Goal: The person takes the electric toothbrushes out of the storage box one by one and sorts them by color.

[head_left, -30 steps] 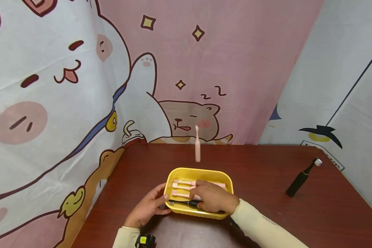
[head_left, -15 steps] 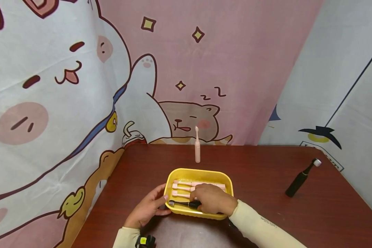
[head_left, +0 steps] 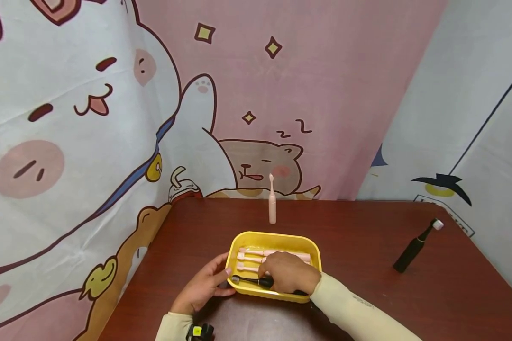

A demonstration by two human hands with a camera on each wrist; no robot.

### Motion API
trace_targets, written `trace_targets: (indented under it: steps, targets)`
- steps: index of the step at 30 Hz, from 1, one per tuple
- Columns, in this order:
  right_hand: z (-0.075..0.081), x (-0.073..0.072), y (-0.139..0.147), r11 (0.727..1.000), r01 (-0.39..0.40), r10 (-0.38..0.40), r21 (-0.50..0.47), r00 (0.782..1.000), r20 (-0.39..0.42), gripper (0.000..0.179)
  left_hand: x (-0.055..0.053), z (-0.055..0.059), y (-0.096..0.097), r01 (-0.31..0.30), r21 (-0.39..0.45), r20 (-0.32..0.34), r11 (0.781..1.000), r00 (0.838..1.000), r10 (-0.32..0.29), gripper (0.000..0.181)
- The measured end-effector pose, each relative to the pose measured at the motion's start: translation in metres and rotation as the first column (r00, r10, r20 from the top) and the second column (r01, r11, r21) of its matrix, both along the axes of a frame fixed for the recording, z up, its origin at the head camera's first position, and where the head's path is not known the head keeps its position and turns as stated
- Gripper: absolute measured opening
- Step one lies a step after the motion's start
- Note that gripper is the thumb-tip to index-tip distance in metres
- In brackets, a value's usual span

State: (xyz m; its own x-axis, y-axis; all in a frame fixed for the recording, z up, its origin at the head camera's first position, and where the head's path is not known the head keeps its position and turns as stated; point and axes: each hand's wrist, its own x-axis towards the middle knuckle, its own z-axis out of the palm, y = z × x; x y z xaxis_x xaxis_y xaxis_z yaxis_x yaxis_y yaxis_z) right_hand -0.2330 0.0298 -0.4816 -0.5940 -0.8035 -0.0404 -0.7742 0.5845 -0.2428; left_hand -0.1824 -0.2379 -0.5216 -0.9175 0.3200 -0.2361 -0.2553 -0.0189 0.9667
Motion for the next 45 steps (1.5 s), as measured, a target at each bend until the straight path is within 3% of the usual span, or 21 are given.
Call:
trace_targets:
  steps: [14, 22, 36, 45]
  targets:
    - [0.004, 0.000, 0.001, 0.998, -0.032, 0.032, 0.051, 0.999, 0.004, 0.027, 0.000, -0.001, -0.001, 0.006, 0.003, -0.015, 1.000, 1.000, -0.006, 0.059]
    - [0.008, -0.006, 0.005, 0.995, -0.055, 0.049, 0.083, 0.996, 0.079, 0.028, 0.000, 0.000, 0.000, 0.011, 0.005, -0.009, 1.000, 1.000, -0.011, 0.059]
    - [0.010, -0.011, 0.016, 0.992, -0.109, 0.118, -0.059, 0.974, 0.195, 0.029, 0.002, 0.003, 0.001, 0.017, 0.004, -0.001, 1.000, 1.000, -0.017, 0.060]
    - [0.018, -0.013, 0.022, 0.985, -0.122, 0.153, -0.123, 0.945, 0.290, 0.029, 0.001, 0.001, 0.001, 0.013, 0.006, -0.005, 1.000, 1.000, -0.013, 0.060]
